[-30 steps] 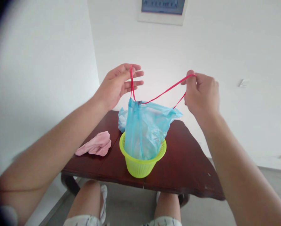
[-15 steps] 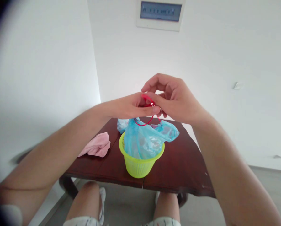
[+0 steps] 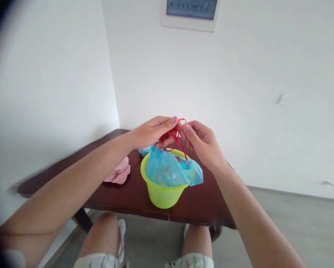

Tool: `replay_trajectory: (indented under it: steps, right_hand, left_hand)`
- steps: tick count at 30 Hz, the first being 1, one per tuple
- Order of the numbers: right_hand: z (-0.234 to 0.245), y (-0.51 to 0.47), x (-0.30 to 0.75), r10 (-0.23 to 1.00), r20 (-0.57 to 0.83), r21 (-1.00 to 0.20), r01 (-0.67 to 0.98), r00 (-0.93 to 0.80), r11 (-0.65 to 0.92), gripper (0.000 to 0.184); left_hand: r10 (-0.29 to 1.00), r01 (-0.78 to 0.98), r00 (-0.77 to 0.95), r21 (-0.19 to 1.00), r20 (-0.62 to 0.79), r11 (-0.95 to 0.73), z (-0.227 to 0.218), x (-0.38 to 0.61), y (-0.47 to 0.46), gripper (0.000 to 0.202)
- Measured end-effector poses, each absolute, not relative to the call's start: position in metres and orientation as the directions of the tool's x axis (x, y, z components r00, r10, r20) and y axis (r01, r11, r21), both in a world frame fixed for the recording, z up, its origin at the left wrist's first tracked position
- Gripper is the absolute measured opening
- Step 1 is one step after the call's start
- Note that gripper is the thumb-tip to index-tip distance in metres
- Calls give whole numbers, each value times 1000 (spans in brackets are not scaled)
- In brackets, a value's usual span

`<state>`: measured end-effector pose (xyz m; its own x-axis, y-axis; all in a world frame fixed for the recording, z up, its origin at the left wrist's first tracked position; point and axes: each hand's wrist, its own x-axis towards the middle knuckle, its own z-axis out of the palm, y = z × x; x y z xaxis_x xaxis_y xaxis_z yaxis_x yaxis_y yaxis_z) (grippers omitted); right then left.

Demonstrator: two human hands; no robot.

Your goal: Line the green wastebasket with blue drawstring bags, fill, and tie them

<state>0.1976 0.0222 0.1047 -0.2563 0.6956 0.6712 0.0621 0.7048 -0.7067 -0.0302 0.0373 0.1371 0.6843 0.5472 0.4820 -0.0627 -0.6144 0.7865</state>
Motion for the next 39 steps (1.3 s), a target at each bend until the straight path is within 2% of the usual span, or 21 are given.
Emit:
replay_trajectory:
  steps: [3,6,12,17,20,23,26,28,32,34,36,37,38,39]
  right_hand:
    - [76,14,187,750,579,-790,8,-320,613,52]
    - [47,9,171,776,543,-823,-19,-321,568,43]
    - [7,14,161,844,531,-835,-219,-78,505,37]
    - [-2,18,178,875,456,-695,-550,160,463,43]
    - [-1,13,193,902,389,-625,-665,189,409,56]
    - [2,-3,208,908,378,-574,-724,180,383,65]
    - [7,-25,219,852,461,-563,-661,245,495,67]
    - [11,-40,221,797,535,-561,-588,280,583,68]
    - [12,-57,213,718,664,-579,-462,211,672,72]
    - [9,-59,203,697,692,-620,-337,191,708,69]
    - [4,-59,191,701,700,-685,-150,138,713,55]
    - [1,-58,184,712,697,-708,-72,81,702,41]
    - [-2,-56,177,723,691,-722,-16,13,691,25]
    - [-5,-55,170,727,685,-727,12,-48,686,21]
  left_hand:
    - [571,-109,631,789,525,-605,125,-26,37,62]
    - [597,-130,570,780,564,-613,112,-18,35,63]
    - [640,-239,495,800,588,-550,88,-14,33,54]
    - [752,-414,407,839,518,-354,75,-27,34,57]
    - [804,-513,393,832,446,-210,65,-39,30,50]
    - [826,-559,350,806,443,-195,51,-52,19,39]
    - [798,-560,323,783,508,-271,32,-65,7,28]
    - [739,-532,341,768,581,-357,19,-72,2,28]
    - [601,-390,339,689,724,-611,5,-72,-6,54]
    - [558,-353,337,651,758,-671,9,-65,-11,58]
    - [527,-342,355,631,772,-696,19,-57,-18,50]
    - [513,-324,375,628,772,-708,25,-53,-22,46]
    - [493,-294,406,621,769,-726,33,-49,-26,45]
    - [463,-258,448,607,764,-751,40,-46,-30,44]
